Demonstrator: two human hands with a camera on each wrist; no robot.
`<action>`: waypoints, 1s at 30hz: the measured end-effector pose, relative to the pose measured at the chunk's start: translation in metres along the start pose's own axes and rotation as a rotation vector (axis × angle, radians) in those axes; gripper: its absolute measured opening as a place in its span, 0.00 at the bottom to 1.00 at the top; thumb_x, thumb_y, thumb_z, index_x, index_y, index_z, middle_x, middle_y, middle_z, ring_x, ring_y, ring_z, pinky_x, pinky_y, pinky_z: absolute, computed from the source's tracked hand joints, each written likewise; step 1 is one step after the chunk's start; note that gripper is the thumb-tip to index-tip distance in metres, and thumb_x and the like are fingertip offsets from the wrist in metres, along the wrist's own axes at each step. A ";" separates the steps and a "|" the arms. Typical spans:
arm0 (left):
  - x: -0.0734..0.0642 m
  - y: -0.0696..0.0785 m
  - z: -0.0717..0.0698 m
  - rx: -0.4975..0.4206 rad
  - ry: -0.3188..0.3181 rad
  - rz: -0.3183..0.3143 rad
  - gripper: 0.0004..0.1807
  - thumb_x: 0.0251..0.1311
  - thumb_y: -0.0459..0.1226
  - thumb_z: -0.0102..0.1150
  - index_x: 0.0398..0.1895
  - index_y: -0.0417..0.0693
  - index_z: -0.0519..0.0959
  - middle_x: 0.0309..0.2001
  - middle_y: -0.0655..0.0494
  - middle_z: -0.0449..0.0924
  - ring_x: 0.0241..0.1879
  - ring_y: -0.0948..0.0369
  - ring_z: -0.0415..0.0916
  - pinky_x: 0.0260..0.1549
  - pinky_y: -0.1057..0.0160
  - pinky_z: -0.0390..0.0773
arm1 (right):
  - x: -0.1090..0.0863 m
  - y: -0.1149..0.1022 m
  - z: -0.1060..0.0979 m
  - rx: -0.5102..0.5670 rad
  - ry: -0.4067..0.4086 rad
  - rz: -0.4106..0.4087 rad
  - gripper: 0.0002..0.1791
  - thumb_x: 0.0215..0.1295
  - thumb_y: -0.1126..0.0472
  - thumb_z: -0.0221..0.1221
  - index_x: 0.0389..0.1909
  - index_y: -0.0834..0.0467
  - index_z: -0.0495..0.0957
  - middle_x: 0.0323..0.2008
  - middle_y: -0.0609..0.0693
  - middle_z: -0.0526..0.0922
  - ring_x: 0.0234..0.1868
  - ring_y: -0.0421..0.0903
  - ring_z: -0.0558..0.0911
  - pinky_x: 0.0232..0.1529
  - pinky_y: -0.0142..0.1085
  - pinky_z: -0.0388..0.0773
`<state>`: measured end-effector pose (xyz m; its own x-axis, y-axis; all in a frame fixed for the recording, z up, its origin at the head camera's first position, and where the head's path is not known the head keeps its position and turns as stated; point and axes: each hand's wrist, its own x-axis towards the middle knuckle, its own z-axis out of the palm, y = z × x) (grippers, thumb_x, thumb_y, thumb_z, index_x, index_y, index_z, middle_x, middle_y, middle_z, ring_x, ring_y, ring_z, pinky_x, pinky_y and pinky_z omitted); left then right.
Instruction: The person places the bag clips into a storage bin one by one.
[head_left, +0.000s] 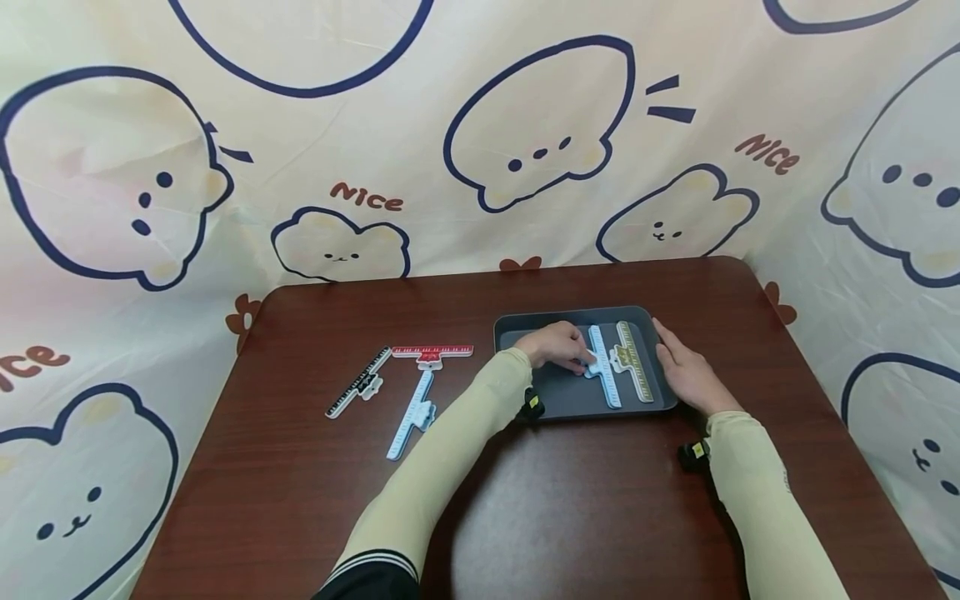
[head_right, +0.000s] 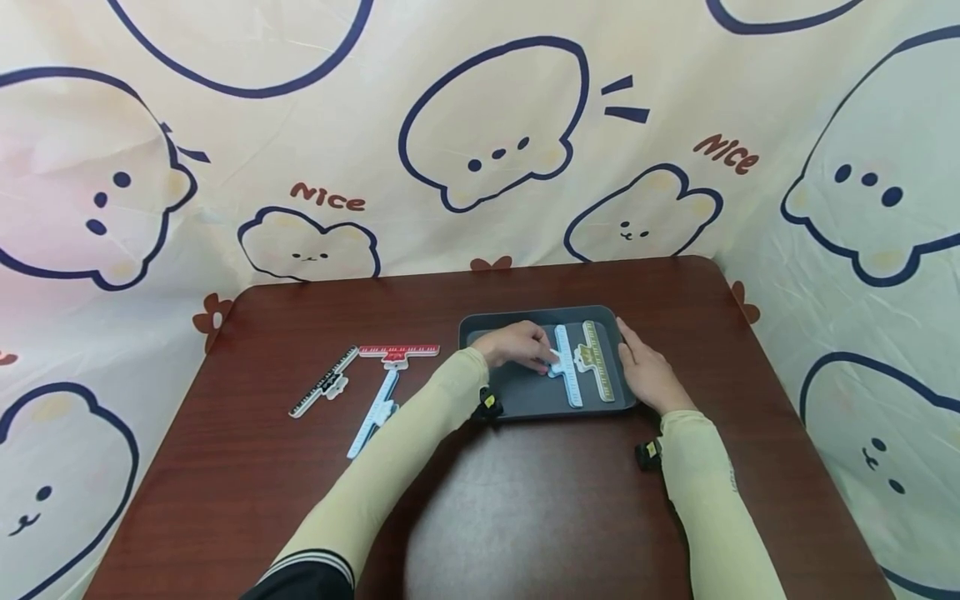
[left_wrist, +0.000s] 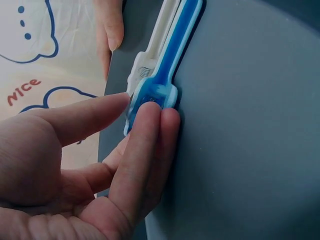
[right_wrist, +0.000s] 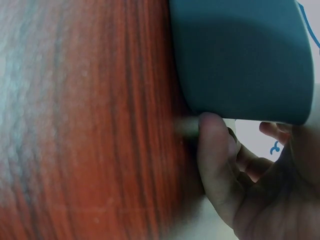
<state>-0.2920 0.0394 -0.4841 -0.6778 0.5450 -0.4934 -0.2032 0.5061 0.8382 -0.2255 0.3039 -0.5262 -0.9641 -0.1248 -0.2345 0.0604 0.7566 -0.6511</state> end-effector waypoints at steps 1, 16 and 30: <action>0.000 0.000 0.000 0.001 0.000 0.000 0.11 0.68 0.33 0.65 0.28 0.37 0.79 0.38 0.51 0.83 0.36 0.59 0.84 0.48 0.60 0.86 | 0.000 0.000 0.000 0.001 -0.002 -0.001 0.33 0.85 0.42 0.29 0.84 0.41 0.33 0.82 0.66 0.48 0.78 0.75 0.52 0.72 0.72 0.54; 0.000 -0.002 0.000 0.079 0.035 0.005 0.15 0.69 0.36 0.65 0.23 0.41 0.79 0.30 0.50 0.84 0.31 0.59 0.84 0.40 0.63 0.85 | -0.001 0.002 0.001 0.008 -0.010 0.018 0.33 0.85 0.41 0.29 0.84 0.40 0.33 0.82 0.67 0.47 0.78 0.75 0.51 0.72 0.72 0.54; -0.017 0.006 -0.009 0.179 0.112 0.072 0.07 0.71 0.39 0.64 0.39 0.43 0.81 0.40 0.49 0.83 0.39 0.56 0.87 0.49 0.59 0.86 | -0.002 0.000 0.001 0.009 -0.003 0.025 0.33 0.85 0.42 0.29 0.84 0.40 0.33 0.82 0.66 0.46 0.79 0.74 0.50 0.73 0.72 0.52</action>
<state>-0.2876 0.0272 -0.4690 -0.7626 0.5111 -0.3964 -0.0297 0.5845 0.8108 -0.2237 0.3031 -0.5264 -0.9615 -0.1076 -0.2529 0.0870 0.7539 -0.6512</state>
